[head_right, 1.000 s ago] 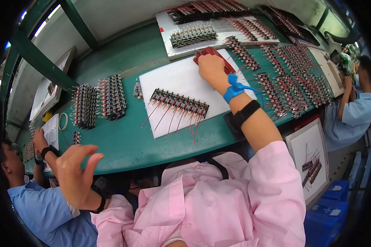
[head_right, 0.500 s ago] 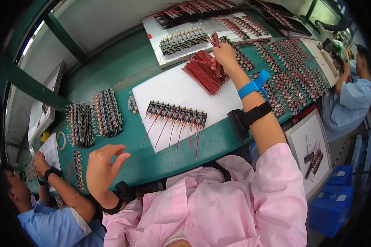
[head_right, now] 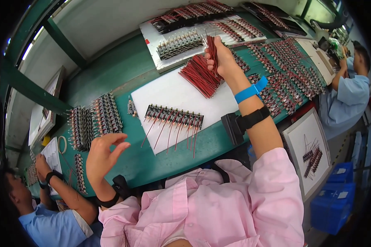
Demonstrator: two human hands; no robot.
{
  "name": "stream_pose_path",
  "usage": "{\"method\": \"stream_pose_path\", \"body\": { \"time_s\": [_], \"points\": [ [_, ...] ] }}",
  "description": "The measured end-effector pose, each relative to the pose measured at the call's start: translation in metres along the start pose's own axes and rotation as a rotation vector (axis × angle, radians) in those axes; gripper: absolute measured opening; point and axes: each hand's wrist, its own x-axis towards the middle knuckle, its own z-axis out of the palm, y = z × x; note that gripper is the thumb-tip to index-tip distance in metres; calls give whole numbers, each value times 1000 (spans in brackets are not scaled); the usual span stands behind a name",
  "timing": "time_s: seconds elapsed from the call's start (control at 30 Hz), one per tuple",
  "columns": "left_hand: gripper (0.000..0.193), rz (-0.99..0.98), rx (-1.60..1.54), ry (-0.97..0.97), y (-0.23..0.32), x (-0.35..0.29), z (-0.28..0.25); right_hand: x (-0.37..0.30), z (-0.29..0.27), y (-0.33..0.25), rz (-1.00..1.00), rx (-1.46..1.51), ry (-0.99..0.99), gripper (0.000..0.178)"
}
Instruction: The person inserts red wires into a circuit board by hand, removes a rubber band from a bundle of wires, and continues inserting wires into the board. After filling the board, they set it aside and pick up a new circuit board to repeat the process.
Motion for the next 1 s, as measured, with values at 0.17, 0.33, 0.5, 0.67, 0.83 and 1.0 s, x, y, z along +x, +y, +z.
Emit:
{"method": "stream_pose_path", "body": {
  "time_s": [0.17,0.33,0.5,0.67,0.83,1.0],
  "points": [
    [30,-40,-473,-71,-2,11,5,-41,46,10,-36,-66,-306,20],
    [44,-80,-1056,286,26,37,36,-117,107,51,143,-221,-785,18],
    [40,-52,-1401,346,46,10,16,-152,124,73,255,-177,-1062,19],
    [43,263,-1654,672,23,-36,-24,-170,102,67,-295,-658,-920,19],
    [37,-94,-1145,826,-5,-48,26,-185,46,37,-346,-599,-790,20],
    [32,-299,-915,890,-39,-50,106,-192,-4,33,-305,-639,-602,18]
  ]
}}
